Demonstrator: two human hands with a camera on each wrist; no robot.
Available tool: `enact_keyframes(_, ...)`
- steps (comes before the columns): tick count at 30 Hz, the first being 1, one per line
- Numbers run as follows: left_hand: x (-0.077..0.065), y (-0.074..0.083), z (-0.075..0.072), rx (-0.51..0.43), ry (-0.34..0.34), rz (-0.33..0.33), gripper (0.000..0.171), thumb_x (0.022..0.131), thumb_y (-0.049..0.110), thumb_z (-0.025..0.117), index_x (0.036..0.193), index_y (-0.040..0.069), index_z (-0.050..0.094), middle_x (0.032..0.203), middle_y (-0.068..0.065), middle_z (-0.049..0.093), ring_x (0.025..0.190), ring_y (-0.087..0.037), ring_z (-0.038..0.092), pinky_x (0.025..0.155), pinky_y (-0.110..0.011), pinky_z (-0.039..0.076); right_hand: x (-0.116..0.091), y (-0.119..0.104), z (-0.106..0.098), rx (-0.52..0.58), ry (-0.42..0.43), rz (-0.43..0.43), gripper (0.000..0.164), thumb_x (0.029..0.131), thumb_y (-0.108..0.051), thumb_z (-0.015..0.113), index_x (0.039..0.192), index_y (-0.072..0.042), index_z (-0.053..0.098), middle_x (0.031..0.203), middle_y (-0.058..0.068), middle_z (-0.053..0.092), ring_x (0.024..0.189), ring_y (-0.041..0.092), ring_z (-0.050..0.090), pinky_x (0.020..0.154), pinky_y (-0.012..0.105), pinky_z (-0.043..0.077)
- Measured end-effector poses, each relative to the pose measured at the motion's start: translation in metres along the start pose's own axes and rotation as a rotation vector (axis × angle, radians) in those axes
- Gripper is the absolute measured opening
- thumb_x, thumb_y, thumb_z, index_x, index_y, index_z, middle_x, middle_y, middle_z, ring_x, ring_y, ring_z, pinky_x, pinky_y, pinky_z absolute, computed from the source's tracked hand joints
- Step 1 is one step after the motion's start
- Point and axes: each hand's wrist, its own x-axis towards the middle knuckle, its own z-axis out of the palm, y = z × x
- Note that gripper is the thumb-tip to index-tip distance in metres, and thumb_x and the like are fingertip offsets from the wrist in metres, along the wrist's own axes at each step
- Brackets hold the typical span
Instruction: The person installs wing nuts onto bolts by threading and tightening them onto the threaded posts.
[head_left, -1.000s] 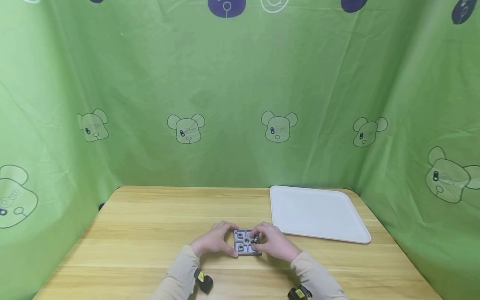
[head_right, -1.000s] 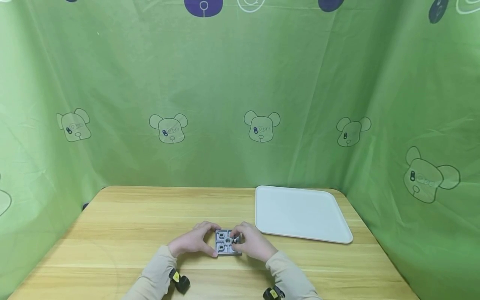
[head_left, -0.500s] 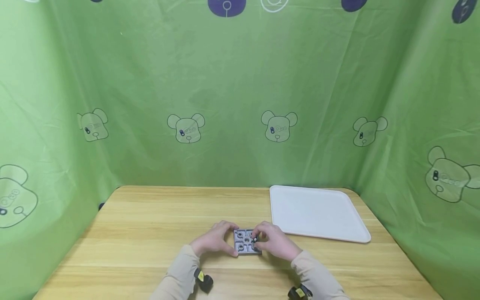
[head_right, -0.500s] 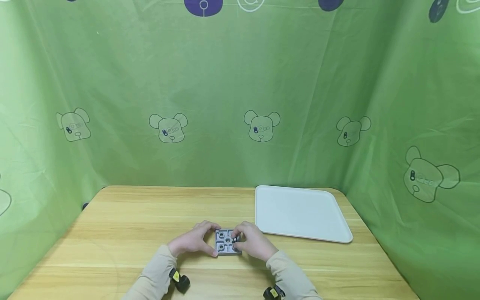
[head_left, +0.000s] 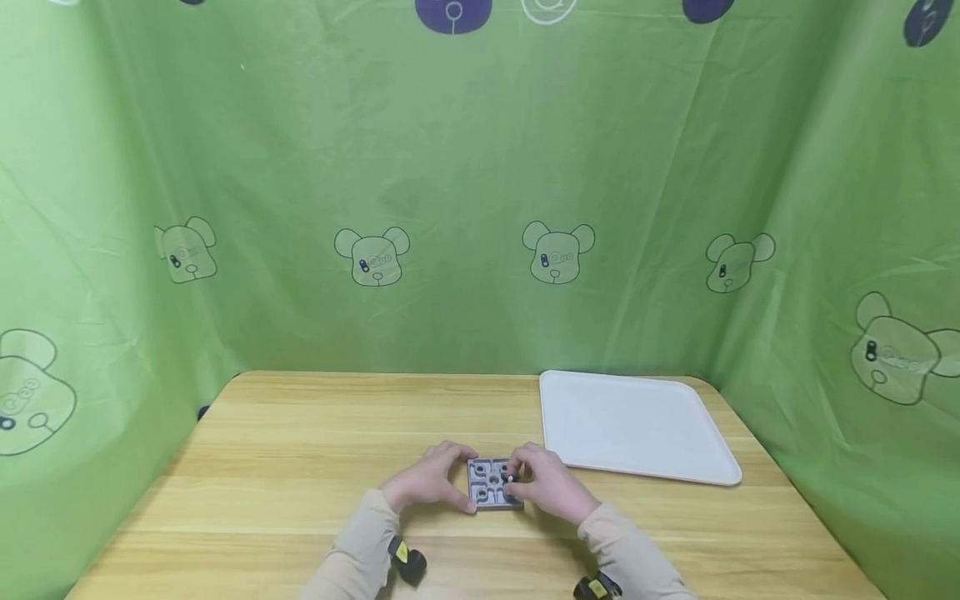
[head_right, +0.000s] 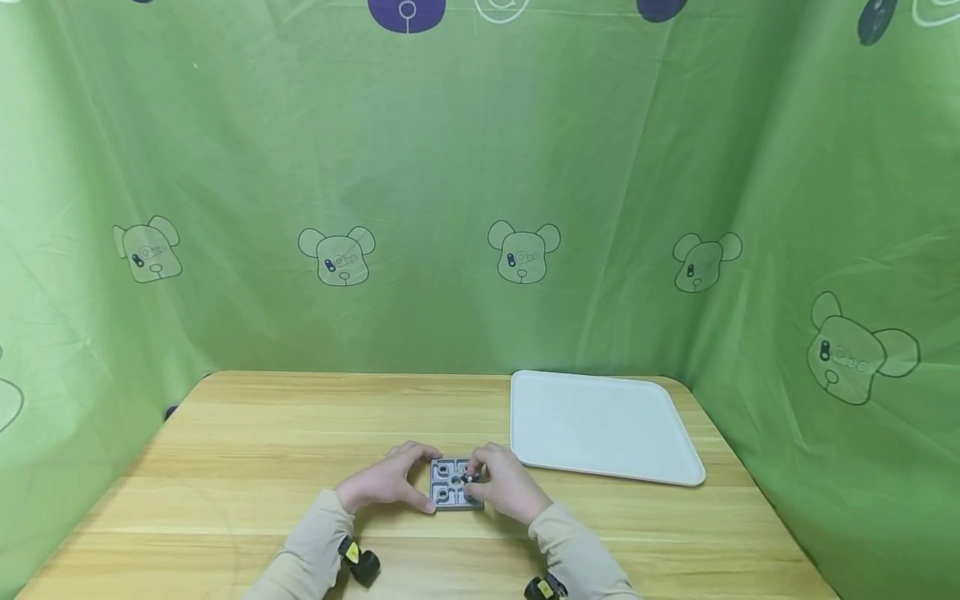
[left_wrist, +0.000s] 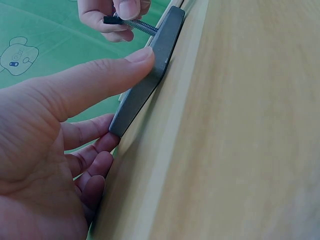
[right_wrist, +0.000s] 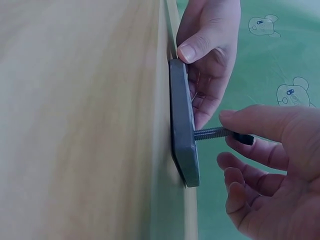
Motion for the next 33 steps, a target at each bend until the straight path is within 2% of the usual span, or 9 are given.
enact_keyframes(9, 0.0, 0.001, 0.0, 0.006, -0.001, 0.004, 0.082, 0.064, 0.03, 0.086, 0.135, 0.009, 0.051, 0.139, -0.009, 0.05, 0.129, -0.03, 0.041, 0.113, -0.056, 0.033, 0.0, 0.001, 0.005, -0.014, 0.034, 0.015, 0.021, 0.077, -0.017, 0.078, 0.08, -0.016, 0.057, 0.081, -0.003, 0.055, 0.074, 0.01, 0.046, 0.063, 0.02, 0.038)
enact_keyframes(16, 0.0, 0.001, 0.001, -0.002, -0.002, 0.003, 0.082, 0.064, 0.03, 0.086, 0.135, 0.01, 0.051, 0.139, -0.008, 0.05, 0.128, -0.029, 0.041, 0.112, -0.056, 0.033, -0.003, 0.003, 0.006, -0.031, 0.081, -0.045, 0.023, 0.076, -0.015, 0.077, 0.078, -0.015, 0.055, 0.08, -0.004, 0.054, 0.072, 0.01, 0.045, 0.062, 0.02, 0.037)
enact_keyframes(21, 0.001, 0.0, 0.001, 0.002, 0.001, 0.003, 0.082, 0.063, 0.03, 0.086, 0.135, 0.01, 0.051, 0.138, -0.008, 0.05, 0.128, -0.029, 0.042, 0.112, -0.056, 0.034, -0.002, 0.003, 0.005, -0.026, 0.057, -0.037, 0.023, 0.077, -0.02, 0.077, 0.08, -0.016, 0.055, 0.081, -0.004, 0.055, 0.072, 0.01, 0.046, 0.061, 0.02, 0.038)
enact_keyframes(27, 0.001, -0.001, 0.001, 0.011, 0.005, 0.0, 0.082, 0.063, 0.03, 0.087, 0.135, 0.011, 0.052, 0.138, -0.007, 0.051, 0.128, -0.029, 0.042, 0.112, -0.056, 0.034, 0.003, 0.008, -0.001, 0.068, 0.009, -0.018, 0.02, 0.08, -0.024, 0.076, 0.09, -0.013, 0.063, 0.089, 0.0, 0.062, 0.078, 0.014, 0.051, 0.066, 0.021, 0.042)
enact_keyframes(31, 0.001, -0.001, 0.001, 0.019, 0.007, 0.002, 0.083, 0.063, 0.031, 0.087, 0.135, 0.01, 0.052, 0.138, -0.008, 0.051, 0.128, -0.029, 0.042, 0.112, -0.056, 0.034, 0.004, 0.013, -0.006, 0.199, -0.039, 0.013, 0.024, 0.085, -0.025, 0.071, 0.101, -0.008, 0.066, 0.092, 0.001, 0.064, 0.083, 0.013, 0.054, 0.069, 0.024, 0.047)
enact_keyframes(33, 0.002, -0.002, 0.001, 0.022, 0.007, 0.003, 0.083, 0.063, 0.031, 0.087, 0.135, 0.01, 0.052, 0.138, -0.008, 0.051, 0.128, -0.03, 0.042, 0.112, -0.056, 0.034, 0.005, 0.016, -0.007, 0.297, -0.075, 0.037, 0.028, 0.087, -0.023, 0.068, 0.107, -0.004, 0.066, 0.098, 0.006, 0.066, 0.085, 0.015, 0.055, 0.069, 0.026, 0.05)
